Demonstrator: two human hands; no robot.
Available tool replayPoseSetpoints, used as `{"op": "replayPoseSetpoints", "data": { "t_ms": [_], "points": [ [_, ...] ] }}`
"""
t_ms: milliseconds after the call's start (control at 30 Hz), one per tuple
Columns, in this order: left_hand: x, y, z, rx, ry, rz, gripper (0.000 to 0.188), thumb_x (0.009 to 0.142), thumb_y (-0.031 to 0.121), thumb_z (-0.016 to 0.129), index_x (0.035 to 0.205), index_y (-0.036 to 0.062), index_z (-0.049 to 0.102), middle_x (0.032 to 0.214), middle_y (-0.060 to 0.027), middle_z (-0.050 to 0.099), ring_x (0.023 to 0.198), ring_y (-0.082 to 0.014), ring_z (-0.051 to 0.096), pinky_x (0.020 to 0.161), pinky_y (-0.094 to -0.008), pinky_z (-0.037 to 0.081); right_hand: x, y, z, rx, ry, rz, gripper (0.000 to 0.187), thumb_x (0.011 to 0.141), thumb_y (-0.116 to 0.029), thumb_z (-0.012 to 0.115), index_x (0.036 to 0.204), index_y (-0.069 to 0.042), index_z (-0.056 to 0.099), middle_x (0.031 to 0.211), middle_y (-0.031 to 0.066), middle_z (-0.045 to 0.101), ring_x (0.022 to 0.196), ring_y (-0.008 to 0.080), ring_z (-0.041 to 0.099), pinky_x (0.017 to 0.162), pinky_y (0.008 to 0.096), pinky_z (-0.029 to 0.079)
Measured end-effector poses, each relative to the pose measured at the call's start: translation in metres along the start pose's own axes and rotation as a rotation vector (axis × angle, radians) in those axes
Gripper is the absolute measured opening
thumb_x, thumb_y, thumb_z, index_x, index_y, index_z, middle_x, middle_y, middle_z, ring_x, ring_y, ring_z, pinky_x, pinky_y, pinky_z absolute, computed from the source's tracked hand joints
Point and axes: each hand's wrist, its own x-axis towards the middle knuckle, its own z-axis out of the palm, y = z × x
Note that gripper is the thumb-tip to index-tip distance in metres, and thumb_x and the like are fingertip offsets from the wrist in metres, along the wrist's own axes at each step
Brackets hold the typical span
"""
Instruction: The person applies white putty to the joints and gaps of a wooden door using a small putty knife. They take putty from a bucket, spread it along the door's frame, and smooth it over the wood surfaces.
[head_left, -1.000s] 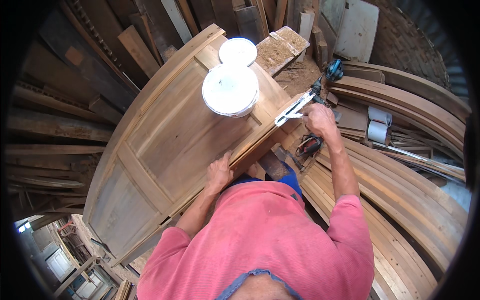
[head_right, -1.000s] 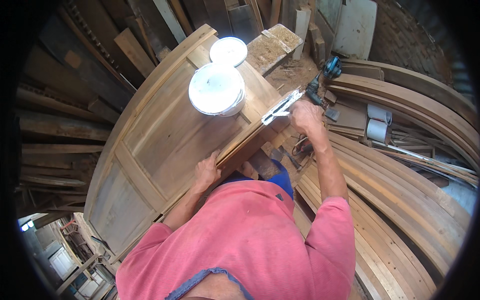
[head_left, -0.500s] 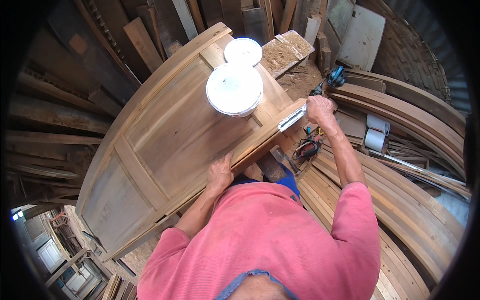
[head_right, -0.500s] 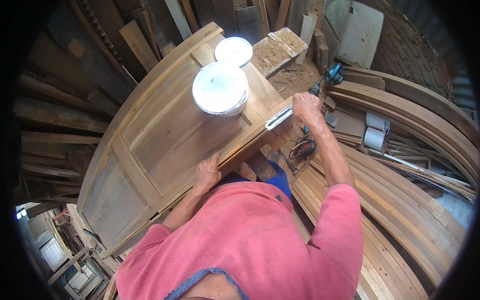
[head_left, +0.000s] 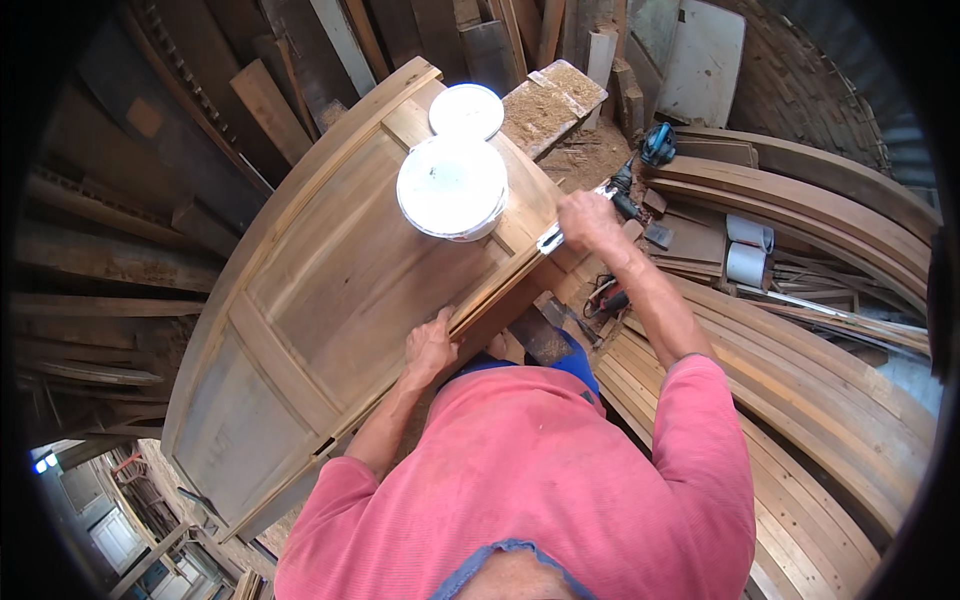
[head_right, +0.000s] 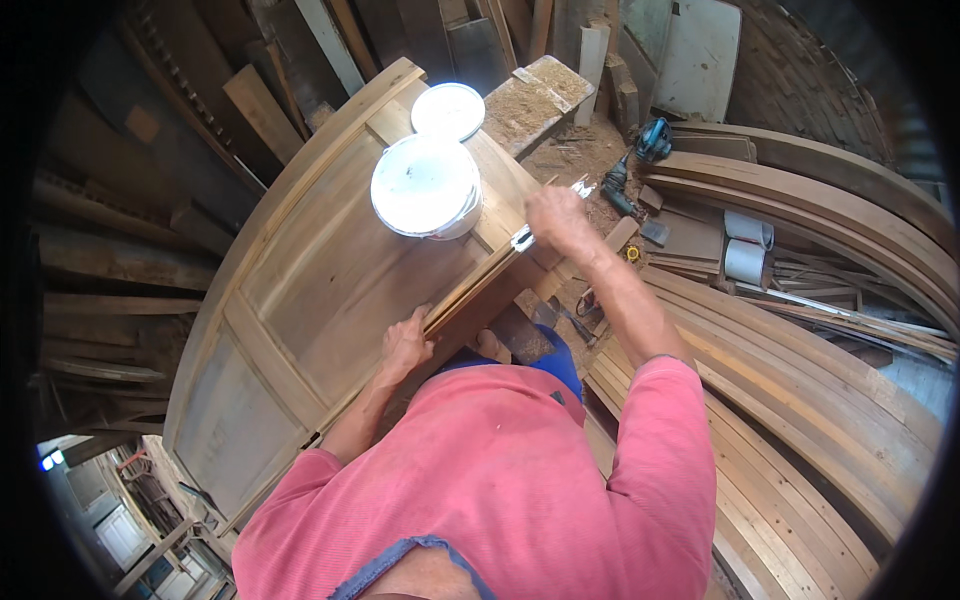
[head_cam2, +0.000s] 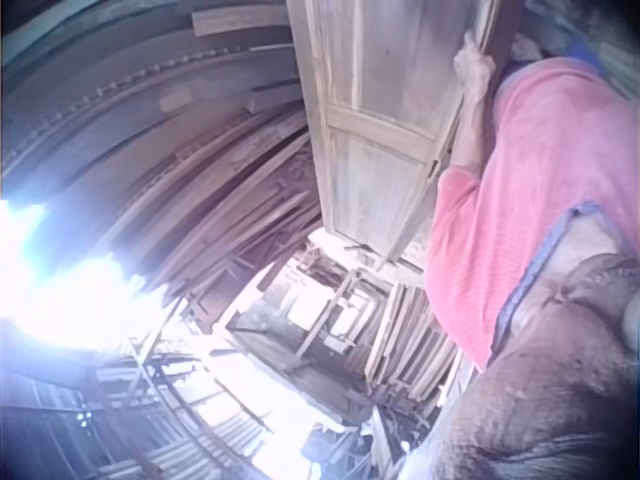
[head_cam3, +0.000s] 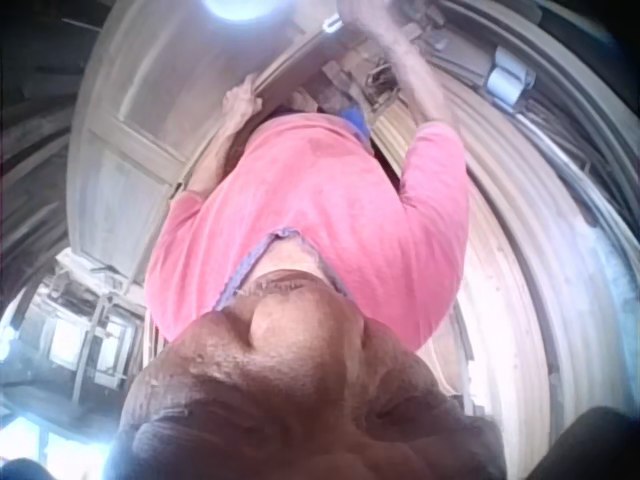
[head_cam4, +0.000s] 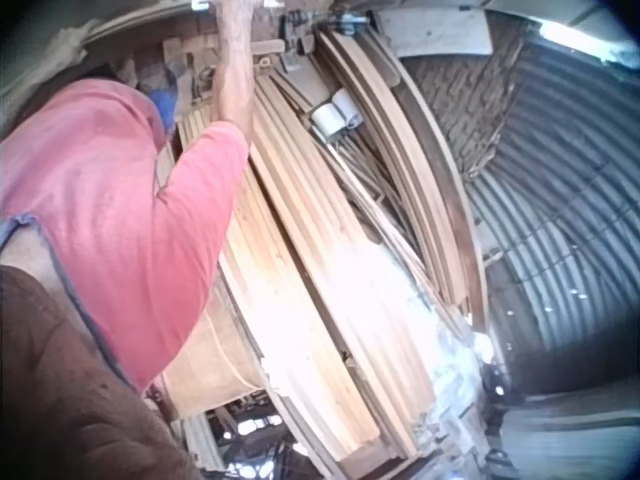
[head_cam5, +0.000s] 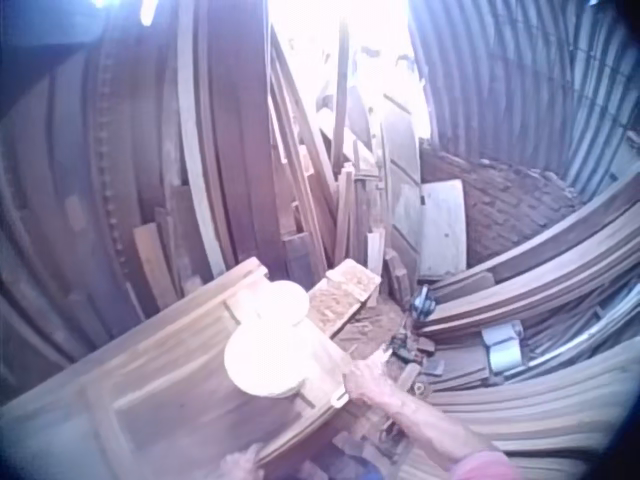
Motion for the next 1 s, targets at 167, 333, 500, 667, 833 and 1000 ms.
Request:
{"op": "replayPoseSetpoints", "data": {
  "t_ms": [167,333,500,667,833,1000],
  "points": [
    [0.000,-0.004,0.002,-0.011,0.001,0.021,0.061,0.076,0.023,0.075,0.130,0.0166,0.048,0.092,-0.0223,0.069,0.085,-0.0446,0.066,0.073,-0.0536,0.052,0.005,0.022,-0.003,0.144,0.079,0.212,0.019,0.074,-0.007,0.063,0.089,-0.004,0.074,0.094,0.0191,0.072,0.091,0.0342,0.071,0.079,0.0415,0.057],
    [-0.001,-0.008,0.006,-0.046,0.041,0.058,0.061,0.076,0.023,0.075,0.130,0.0161,0.048,0.092,-0.0224,0.069,0.085,-0.0445,0.066,0.073,-0.0534,0.052,-0.004,0.049,-0.020,0.092,0.089,0.278,0.023,0.072,-0.008,0.064,0.093,-0.004,0.074,0.098,0.0195,0.072,0.096,0.0341,0.070,0.079,0.0423,0.056],
    [-0.001,-0.009,0.008,-0.060,0.052,0.056,0.059,0.076,0.024,0.075,0.129,0.0155,0.049,0.093,-0.0228,0.069,0.086,-0.0442,0.066,0.075,-0.0533,0.052,-0.017,0.064,-0.014,0.100,0.172,0.270,0.021,0.071,-0.007,0.063,0.088,-0.003,0.074,0.092,0.0210,0.071,0.090,0.0365,0.070,0.077,0.0425,0.056],
    [-0.003,-0.006,0.003,-0.059,0.058,0.069,0.058,0.077,0.023,0.074,0.129,0.0160,0.049,0.093,-0.0229,0.069,0.087,-0.0444,0.066,0.075,-0.0533,0.052,-0.024,0.058,-0.012,0.201,0.136,0.121,0.020,0.074,-0.011,0.059,0.084,-0.004,0.074,0.091,0.0226,0.070,0.091,0.0382,0.069,0.078,0.0448,0.055],
    [-0.001,-0.009,0.006,-0.069,0.038,0.048,0.059,0.077,0.023,0.074,0.130,0.0168,0.049,0.094,-0.0224,0.069,0.088,-0.0445,0.066,0.076,-0.0535,0.052,-0.007,0.043,-0.002,0.204,0.072,0.132,0.022,0.075,-0.012,0.057,0.088,-0.004,0.074,0.096,0.0226,0.070,0.096,0.0383,0.068,0.083,0.0456,0.054],
    [0.002,-0.008,0.000,-0.070,0.010,0.034,0.058,0.077,0.025,0.075,0.129,0.0173,0.050,0.096,-0.0219,0.069,0.089,-0.0438,0.066,0.077,-0.0533,0.052,0.007,0.045,0.011,0.241,0.138,0.209,0.022,0.079,-0.018,0.059,0.091,-0.010,0.075,0.097,0.0191,0.071,0.098,0.0366,0.068,0.086,0.0436,0.053]
  ]
}}
